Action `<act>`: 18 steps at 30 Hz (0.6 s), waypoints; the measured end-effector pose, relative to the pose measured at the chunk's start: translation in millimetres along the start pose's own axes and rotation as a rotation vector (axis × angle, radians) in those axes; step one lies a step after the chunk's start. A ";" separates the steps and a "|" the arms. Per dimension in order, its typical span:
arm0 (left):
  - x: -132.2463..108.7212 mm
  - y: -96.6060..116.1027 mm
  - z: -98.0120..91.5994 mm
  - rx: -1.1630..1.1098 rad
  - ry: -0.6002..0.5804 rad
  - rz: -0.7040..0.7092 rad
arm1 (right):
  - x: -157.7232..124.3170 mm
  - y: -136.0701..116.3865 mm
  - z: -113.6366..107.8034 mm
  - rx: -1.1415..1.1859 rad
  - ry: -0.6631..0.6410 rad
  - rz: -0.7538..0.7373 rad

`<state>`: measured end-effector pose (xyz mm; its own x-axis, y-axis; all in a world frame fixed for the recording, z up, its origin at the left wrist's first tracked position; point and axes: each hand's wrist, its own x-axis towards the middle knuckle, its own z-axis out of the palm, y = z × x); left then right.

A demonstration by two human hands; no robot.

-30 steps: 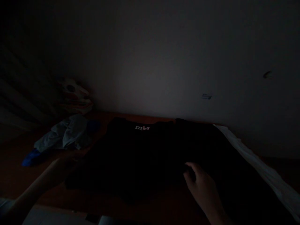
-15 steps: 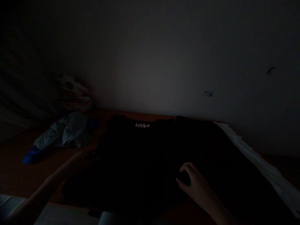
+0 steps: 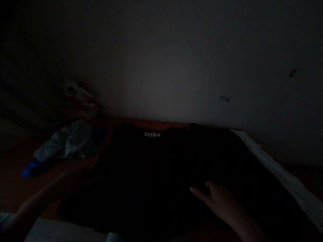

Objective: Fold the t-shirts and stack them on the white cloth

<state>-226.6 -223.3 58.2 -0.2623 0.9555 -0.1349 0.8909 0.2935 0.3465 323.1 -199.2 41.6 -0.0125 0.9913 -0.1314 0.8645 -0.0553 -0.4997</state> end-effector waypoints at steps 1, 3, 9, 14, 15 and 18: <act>-3.3 -2.7 0.1 0.025 -0.020 0.034 | -2.6 5.0 3.7 -0.031 -0.032 -0.001; -11.1 -9.1 1.2 -0.002 0.005 0.123 | -11.9 15.1 8.2 -0.043 -0.048 -0.060; -31.0 -13.2 10.4 -0.069 -0.070 0.431 | -32.7 24.4 13.4 0.034 -0.020 -0.287; -25.2 -4.2 1.9 -0.140 -0.175 0.333 | -15.7 13.1 -1.5 0.096 0.068 -0.313; -21.7 -2.7 -2.1 -0.175 -0.164 0.286 | -9.9 10.6 -8.1 0.111 0.114 -0.304; -9.0 2.1 -13.3 -0.257 0.022 0.196 | 7.3 1.8 -26.9 0.106 0.281 -0.254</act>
<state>-227.3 -230.9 72.5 -0.1054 0.9942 -0.0229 0.8034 0.0988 0.5872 338.1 -188.8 62.8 -0.0690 0.9683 0.2403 0.7946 0.1989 -0.5736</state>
